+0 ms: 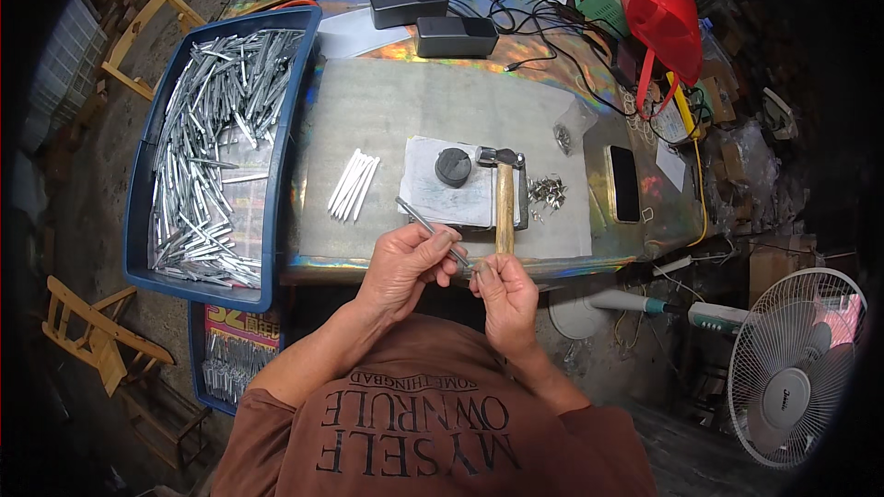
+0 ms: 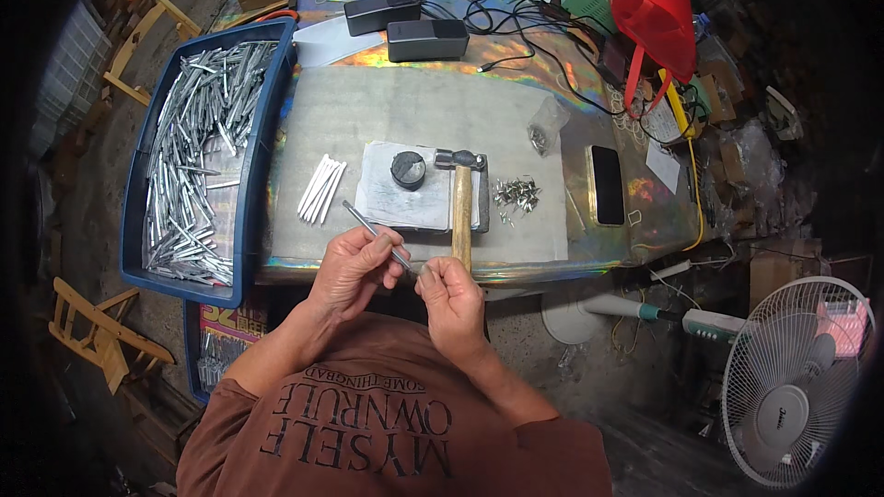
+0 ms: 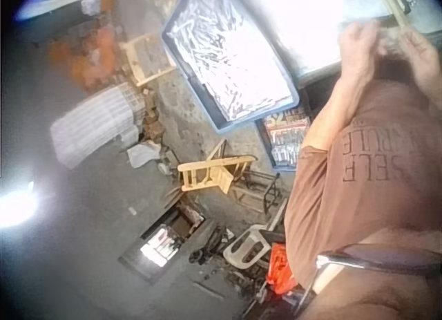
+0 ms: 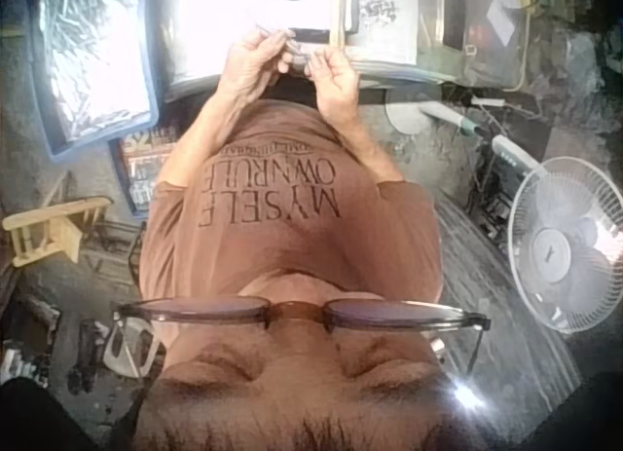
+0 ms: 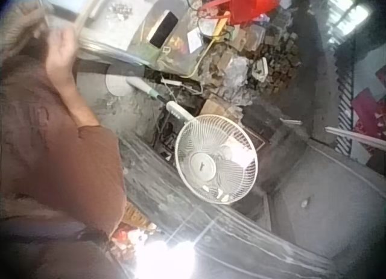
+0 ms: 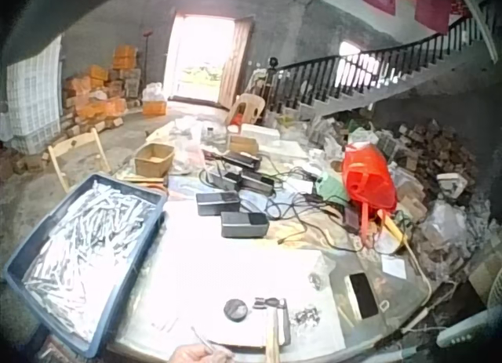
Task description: The person assembles small metal pins and metal plates by hand, using a hammer to join them on an anvil.
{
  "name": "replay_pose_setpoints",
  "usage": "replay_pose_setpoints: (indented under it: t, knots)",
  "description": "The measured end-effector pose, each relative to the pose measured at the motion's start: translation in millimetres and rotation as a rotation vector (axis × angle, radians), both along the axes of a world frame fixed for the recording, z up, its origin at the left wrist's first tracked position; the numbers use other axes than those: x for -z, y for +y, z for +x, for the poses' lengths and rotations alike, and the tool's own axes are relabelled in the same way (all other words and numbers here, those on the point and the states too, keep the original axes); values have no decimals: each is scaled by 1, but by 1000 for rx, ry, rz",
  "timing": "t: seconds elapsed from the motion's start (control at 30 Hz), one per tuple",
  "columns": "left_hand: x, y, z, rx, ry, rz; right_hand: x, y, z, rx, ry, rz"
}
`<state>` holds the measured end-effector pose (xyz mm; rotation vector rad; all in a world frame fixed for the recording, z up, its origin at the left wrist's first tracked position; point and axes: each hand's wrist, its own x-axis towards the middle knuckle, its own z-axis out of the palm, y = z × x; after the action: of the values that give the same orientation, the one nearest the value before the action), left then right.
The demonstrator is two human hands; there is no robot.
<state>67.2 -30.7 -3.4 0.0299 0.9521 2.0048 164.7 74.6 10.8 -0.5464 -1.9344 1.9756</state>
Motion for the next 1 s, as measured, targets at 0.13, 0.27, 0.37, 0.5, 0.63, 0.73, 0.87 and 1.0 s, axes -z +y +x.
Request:
replay_pose_setpoints:
  t: [0.13,0.27,0.37,0.5,0.63,0.73,0.87,1.0]
  knots:
    - [1,-1,1,-52,-35,21,3,-3,-3,8,9,-33]
    - [0,1,2,-52,-37,28,3,-2,-4,-11,-1,-80]
    - [0,1,2,-47,-44,26,4,-3,-5,24,16,-65]
    - [1,1,3,-47,-37,25,4,-4,-6,32,30,-67]
    - [1,2,7,-84,2,18,3,-6,-6,52,37,-69]
    - [2,4,12,-166,71,45,2,-9,-7,57,89,-143]
    - [1,3,19,-242,194,19,3,-12,-9,77,135,-230]
    - [-4,0,19,-274,499,-62,4,-14,-10,82,132,-284]
